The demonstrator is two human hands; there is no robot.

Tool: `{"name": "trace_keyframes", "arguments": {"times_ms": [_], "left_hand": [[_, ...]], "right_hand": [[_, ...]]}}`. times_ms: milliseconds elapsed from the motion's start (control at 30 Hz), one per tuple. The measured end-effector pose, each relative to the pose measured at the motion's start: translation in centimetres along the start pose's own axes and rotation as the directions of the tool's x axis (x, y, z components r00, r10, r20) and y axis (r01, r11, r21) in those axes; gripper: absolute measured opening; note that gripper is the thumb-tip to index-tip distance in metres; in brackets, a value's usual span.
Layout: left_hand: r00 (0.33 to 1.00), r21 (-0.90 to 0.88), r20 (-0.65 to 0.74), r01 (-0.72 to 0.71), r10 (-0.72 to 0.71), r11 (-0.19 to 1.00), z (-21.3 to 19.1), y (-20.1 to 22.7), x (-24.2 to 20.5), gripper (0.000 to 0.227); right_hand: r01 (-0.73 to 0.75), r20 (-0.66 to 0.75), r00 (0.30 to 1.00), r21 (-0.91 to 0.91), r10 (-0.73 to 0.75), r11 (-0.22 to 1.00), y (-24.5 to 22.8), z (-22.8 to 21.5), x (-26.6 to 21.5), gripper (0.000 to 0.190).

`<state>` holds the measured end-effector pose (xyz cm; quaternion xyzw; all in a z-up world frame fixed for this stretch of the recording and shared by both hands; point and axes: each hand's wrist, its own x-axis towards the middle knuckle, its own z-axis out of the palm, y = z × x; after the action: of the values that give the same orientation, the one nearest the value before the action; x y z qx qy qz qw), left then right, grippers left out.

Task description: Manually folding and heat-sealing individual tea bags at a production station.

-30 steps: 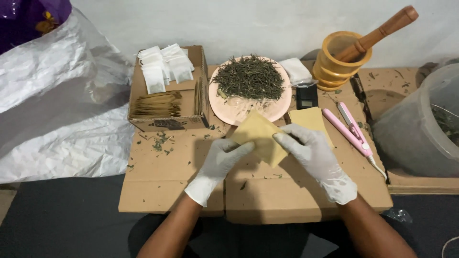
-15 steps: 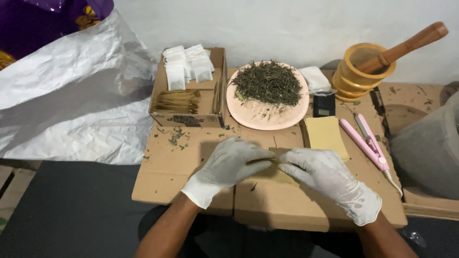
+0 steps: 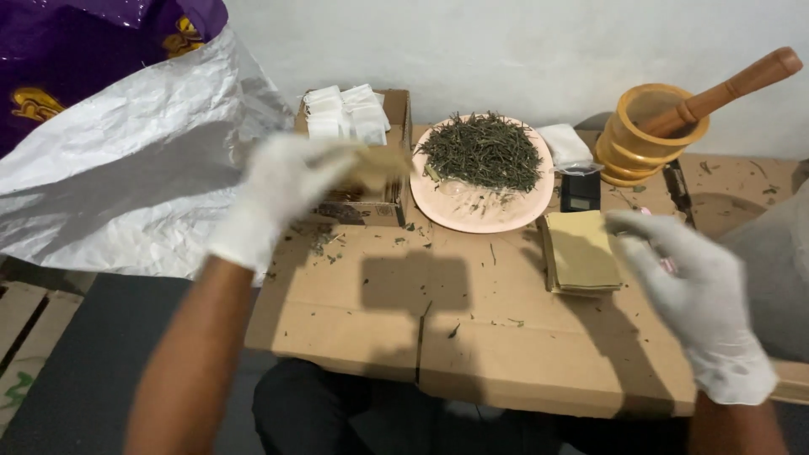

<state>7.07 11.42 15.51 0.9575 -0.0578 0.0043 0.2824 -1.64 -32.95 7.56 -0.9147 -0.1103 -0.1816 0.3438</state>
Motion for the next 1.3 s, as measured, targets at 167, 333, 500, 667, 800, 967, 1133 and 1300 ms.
{"name": "trace_keyframes", "arguments": {"times_ms": [167,333,500,667,800,967,1133,1300], "left_hand": [[0.882,0.258,-0.209,-0.366,0.421,0.894,-1.9,-7.5,7.6,0.022],[0.935,0.422,-0.109,-0.265,0.339,0.867,0.8,-10.6,12.1,0.024],[0.957,0.432,-0.048,-0.239,0.287,0.87,4.2,-15.6,15.6,0.021],[0.989,0.451,0.017,-0.137,0.146,0.882,4.9,-16.5,14.7,0.022],[0.994,0.384,0.038,-0.107,0.101,0.917,5.0,-17.0,14.2,0.023],[0.998,0.342,0.065,-0.025,0.002,0.939,4.8,-16.5,13.7,0.023],[0.997,0.323,0.074,-0.009,-0.016,0.946,5.5,-17.4,14.0,0.033],[0.989,0.347,0.116,0.047,-0.092,0.937,5.8,-17.5,14.3,0.03]], "right_hand": [[-0.031,-0.186,0.982,-0.011,0.028,0.999,4.7,-0.5,-0.8,0.024],[-0.039,-0.214,0.976,-0.067,0.024,0.997,7.3,-0.4,-1.4,0.026],[-0.141,-0.196,0.974,-0.125,0.115,0.982,7.6,-0.6,-1.7,0.027],[-0.193,-0.196,0.965,-0.071,0.176,0.979,6.7,-0.6,-1.2,0.028],[-0.174,-0.193,0.97,-0.113,0.15,0.978,7.8,-0.1,-1.1,0.027],[-0.159,-0.2,0.969,-0.075,0.141,0.984,8.4,0.3,-1.4,0.025],[-0.16,-0.194,0.971,-0.099,0.139,0.982,9.2,0.6,-1.4,0.025],[-0.18,-0.202,0.967,-0.102,0.157,0.978,9.3,0.8,-1.2,0.022]]}}
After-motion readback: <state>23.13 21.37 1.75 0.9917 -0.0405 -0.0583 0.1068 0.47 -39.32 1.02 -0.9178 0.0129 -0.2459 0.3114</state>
